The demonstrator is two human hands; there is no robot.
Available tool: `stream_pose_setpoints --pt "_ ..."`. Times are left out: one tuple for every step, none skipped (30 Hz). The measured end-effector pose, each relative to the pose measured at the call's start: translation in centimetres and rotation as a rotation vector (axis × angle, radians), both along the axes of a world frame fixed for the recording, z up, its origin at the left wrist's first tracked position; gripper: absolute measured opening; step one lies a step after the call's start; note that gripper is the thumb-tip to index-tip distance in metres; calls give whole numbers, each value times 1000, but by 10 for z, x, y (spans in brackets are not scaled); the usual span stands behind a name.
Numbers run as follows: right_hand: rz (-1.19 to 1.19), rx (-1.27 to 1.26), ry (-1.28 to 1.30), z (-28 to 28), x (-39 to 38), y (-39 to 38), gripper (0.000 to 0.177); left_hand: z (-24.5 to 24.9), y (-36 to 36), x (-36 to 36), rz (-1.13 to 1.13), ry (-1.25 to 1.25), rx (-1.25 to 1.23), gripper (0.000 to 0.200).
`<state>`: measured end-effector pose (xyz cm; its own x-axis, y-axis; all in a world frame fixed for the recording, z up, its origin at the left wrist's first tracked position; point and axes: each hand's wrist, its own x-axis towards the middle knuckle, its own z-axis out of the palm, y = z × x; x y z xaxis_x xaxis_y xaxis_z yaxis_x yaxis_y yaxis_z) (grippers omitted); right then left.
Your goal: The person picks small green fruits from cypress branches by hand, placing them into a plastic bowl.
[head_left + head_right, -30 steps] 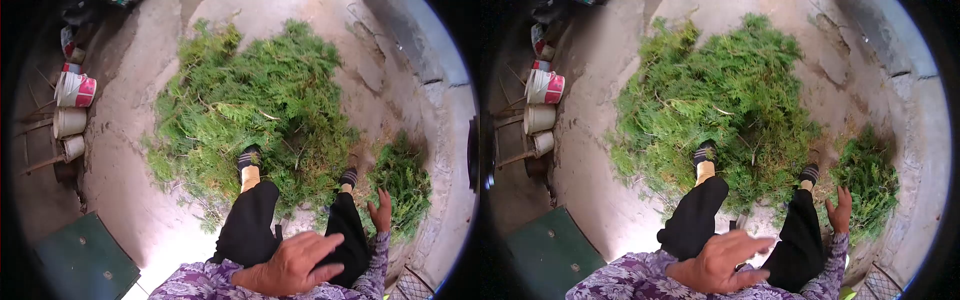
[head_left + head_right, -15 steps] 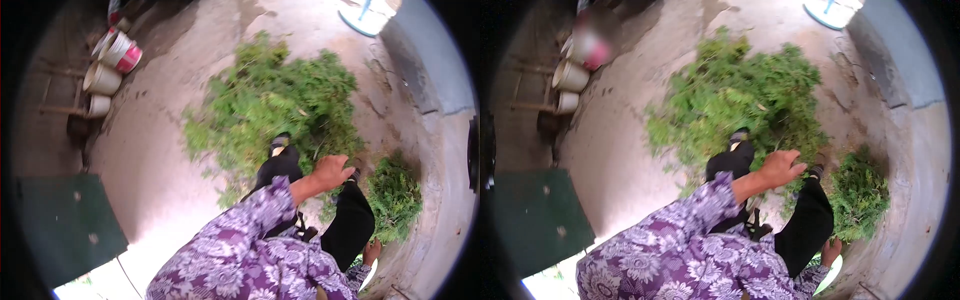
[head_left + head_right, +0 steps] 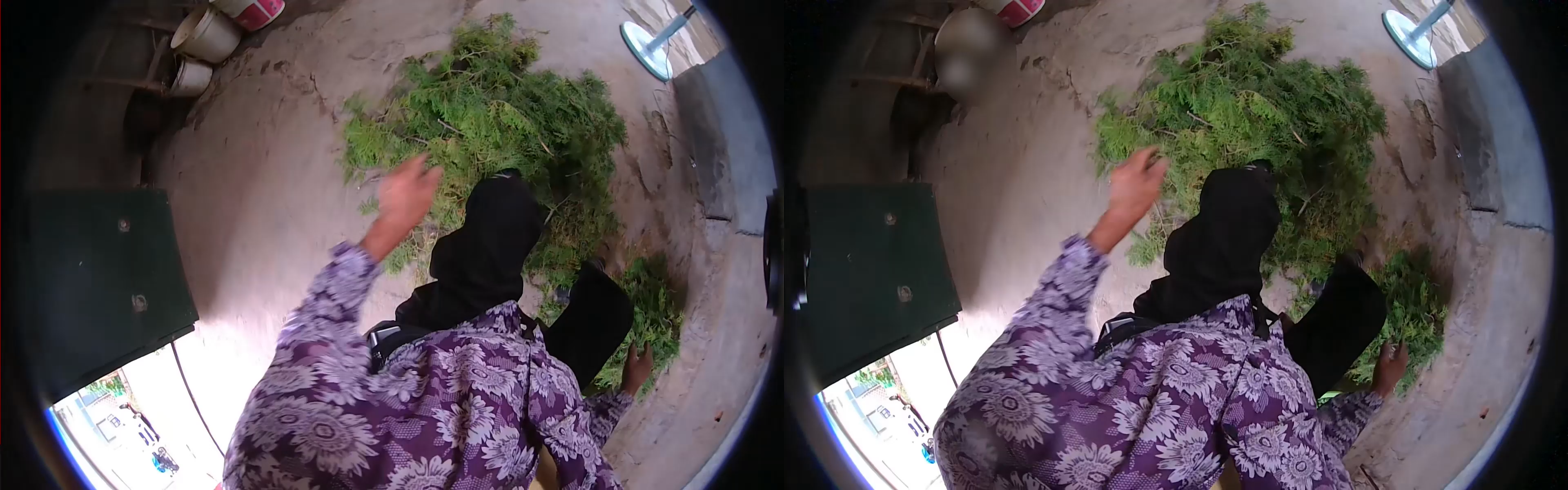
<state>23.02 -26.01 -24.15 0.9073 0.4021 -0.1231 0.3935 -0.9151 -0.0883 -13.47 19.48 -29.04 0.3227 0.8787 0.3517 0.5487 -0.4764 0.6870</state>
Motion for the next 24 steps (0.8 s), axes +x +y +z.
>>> stream_pose_setpoints --pt "4 -8 2 -4 6 1 49 -8 -12 -39 13 280 -243 27" --pt "59 -12 -35 -11 16 0 48 -17 -35 -75 -75 406 -350 31" --pt "113 -15 -70 -16 20 0 47 -37 -62 -104 -130 597 -508 34" --pt "118 -23 -66 -16 18 5 47 -47 -95 -125 -157 599 -596 37" --pt "114 25 -53 -12 14 14 46 -63 -131 -139 -151 532 -633 36" --pt "107 73 -43 -10 10 22 45 -65 -159 -146 -192 346 -776 38" --pt "110 68 -45 -8 5 29 45 -53 -163 -142 -189 337 -1207 42" --pt "69 106 7 -5 1 37 45 -46 -163 -141 -152 348 -1179 42" --pt "30 145 58 -2 0 40 45 -43 -163 -140 -115 357 -1151 43" --pt "34 141 53 0 0 39 45 -42 -160 -141 -115 350 -1154 43" --pt "60 162 36 -1 -2 38 48 -43 -154 -143 -203 304 -1134 43" --pt "83 184 21 -1 -3 37 51 -43 -150 -147 -291 259 -1110 44" --pt "78 186 18 -2 -3 34 51 -44 -147 -153 -296 261 -1108 44" --pt "82 181 -1 -3 0 29 51 -47 -143 -161 -260 213 -1249 42" --pt "85 176 -19 -2 -2 27 51 -50 -139 -169 -220 167 -1389 40" --pt "76 180 -18 0 -5 25 51 -52 -135 -177 -174 209 -1421 43" --pt "30 157 21 7 -13 28 48 -55 -135 -181 -179 220 -1415 43" --pt "-18 134 62 9 -19 28 46 -59 -135 -185 -66 223 -1426 45" --pt "-32 138 68 3 -14 20 46 -62 -137 -191 46 227 -1433 47" --pt "12 132 50 -5 -2 6 46 -66 -142 -193 127 114 -1486 47" --pt "52 129 29 -6 -5 3 47 -69 -147 -196 114 136 -1478 47" --pt "5 150 63 -5 -4 1 46 -71 -151 -197 122 137 -1506 46" --pt "70 84 -27 -11 5 -6 46 -71 -153 -198 118 151 -1529 46" --pt "118 12 -116 -19 13 -17 45 -72 -154 -199 106 163 -1519 46"
